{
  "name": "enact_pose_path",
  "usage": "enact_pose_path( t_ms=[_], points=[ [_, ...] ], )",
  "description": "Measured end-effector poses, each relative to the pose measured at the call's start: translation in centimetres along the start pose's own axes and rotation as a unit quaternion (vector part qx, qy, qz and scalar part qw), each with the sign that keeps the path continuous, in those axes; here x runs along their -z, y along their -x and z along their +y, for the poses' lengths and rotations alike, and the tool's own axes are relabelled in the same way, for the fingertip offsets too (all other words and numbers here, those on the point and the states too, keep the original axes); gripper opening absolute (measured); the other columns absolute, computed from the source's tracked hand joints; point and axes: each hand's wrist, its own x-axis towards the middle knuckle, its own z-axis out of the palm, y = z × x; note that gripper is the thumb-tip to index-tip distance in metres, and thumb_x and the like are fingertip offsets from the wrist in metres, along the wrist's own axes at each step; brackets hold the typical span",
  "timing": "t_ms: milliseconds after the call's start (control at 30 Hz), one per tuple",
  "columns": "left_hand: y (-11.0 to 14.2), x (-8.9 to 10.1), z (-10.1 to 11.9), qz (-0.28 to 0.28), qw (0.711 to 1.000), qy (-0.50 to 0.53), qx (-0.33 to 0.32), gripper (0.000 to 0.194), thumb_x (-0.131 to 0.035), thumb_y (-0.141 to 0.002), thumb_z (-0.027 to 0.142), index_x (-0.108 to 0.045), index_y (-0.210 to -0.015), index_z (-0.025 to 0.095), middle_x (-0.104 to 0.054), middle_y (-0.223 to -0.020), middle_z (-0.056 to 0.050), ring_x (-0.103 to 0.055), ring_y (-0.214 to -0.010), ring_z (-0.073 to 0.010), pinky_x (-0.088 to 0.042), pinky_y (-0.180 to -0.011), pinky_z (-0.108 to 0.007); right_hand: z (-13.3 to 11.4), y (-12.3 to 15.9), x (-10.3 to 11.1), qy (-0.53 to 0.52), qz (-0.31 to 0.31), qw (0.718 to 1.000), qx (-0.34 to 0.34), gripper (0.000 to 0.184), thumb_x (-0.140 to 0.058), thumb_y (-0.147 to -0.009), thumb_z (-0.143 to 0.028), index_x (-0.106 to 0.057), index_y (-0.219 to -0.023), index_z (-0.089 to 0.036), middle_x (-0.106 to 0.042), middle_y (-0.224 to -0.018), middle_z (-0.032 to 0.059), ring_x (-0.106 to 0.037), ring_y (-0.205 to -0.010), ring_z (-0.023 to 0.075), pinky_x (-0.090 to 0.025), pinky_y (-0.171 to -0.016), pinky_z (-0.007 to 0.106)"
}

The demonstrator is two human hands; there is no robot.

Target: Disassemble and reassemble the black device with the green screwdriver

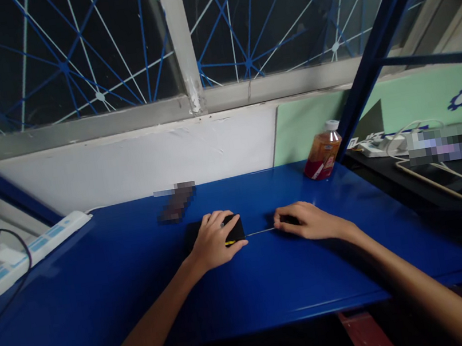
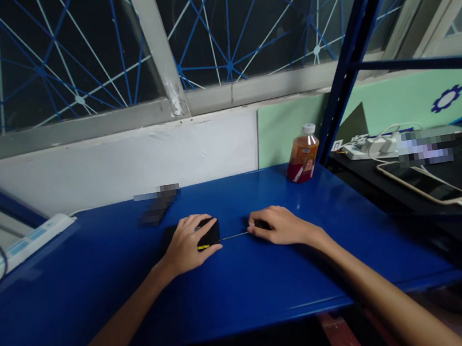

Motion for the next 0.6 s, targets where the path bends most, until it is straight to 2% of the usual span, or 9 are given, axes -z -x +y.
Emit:
enact_pose_path(
  t_ms=[167, 333, 433, 600],
  points=[
    [0.09, -0.10, -0.08, 0.004, 1.000, 0.005, -0.004, 0.053, -0.058, -0.087, 0.051, -0.052, -0.132, 0.023, -0.058, -0.123, -0.013, -0.052, -0.113, -0.0324, -0.042, -0.089, -0.050, 0.68, -0.03, 0.06, -0.007, -0.003, 1.000, 0.009, 0.033, -0.060, -0.086, -0.050, -0.066, -0.082, -0.018, -0.064, -0.081, 0.0035, -0.053, -0.065, 0.0132, -0.032, -0.057, 0.026],
    [0.05, -0.05, -0.02, -0.006, 1.000, -0.003, 0.001, 0.054, -0.059, -0.086, 0.051, -0.053, -0.130, 0.020, -0.057, -0.124, -0.014, -0.051, -0.114, -0.0323, -0.041, -0.091, -0.050, 0.42, 0.01, -0.23, -0.053, -0.041, 0.998, -0.008, 0.031, -0.067, -0.081, -0.048, -0.055, -0.083, -0.019, -0.050, -0.059, -0.0057, -0.042, -0.052, 0.0100, -0.028, -0.050, 0.024],
    [0.05, 0.04, 0.02, -0.003, 1.000, 0.000, 0.000, 0.053, -0.060, -0.086, 0.050, -0.054, -0.130, 0.020, -0.057, -0.124, -0.014, -0.051, -0.114, -0.0326, -0.041, -0.091, -0.051, 0.08, 0.08, -0.24, -0.055, -0.027, 0.998, -0.001, 0.029, -0.064, -0.084, -0.047, -0.054, -0.087, -0.020, -0.050, -0.060, -0.0055, -0.044, -0.053, 0.0103, -0.029, -0.051, 0.024],
    [0.07, 0.07, 0.01, 0.004, 1.000, 0.011, -0.001, 0.051, -0.060, -0.086, 0.049, -0.054, -0.129, 0.022, -0.058, -0.123, -0.013, -0.052, -0.113, -0.0321, -0.041, -0.092, -0.051, 0.05, 0.22, 0.02, -0.062, -0.012, 0.998, 0.005, 0.028, -0.048, -0.094, -0.045, -0.055, -0.106, -0.021, -0.058, -0.072, -0.0013, -0.050, -0.059, 0.0124, -0.035, -0.058, 0.026]
  ],
)
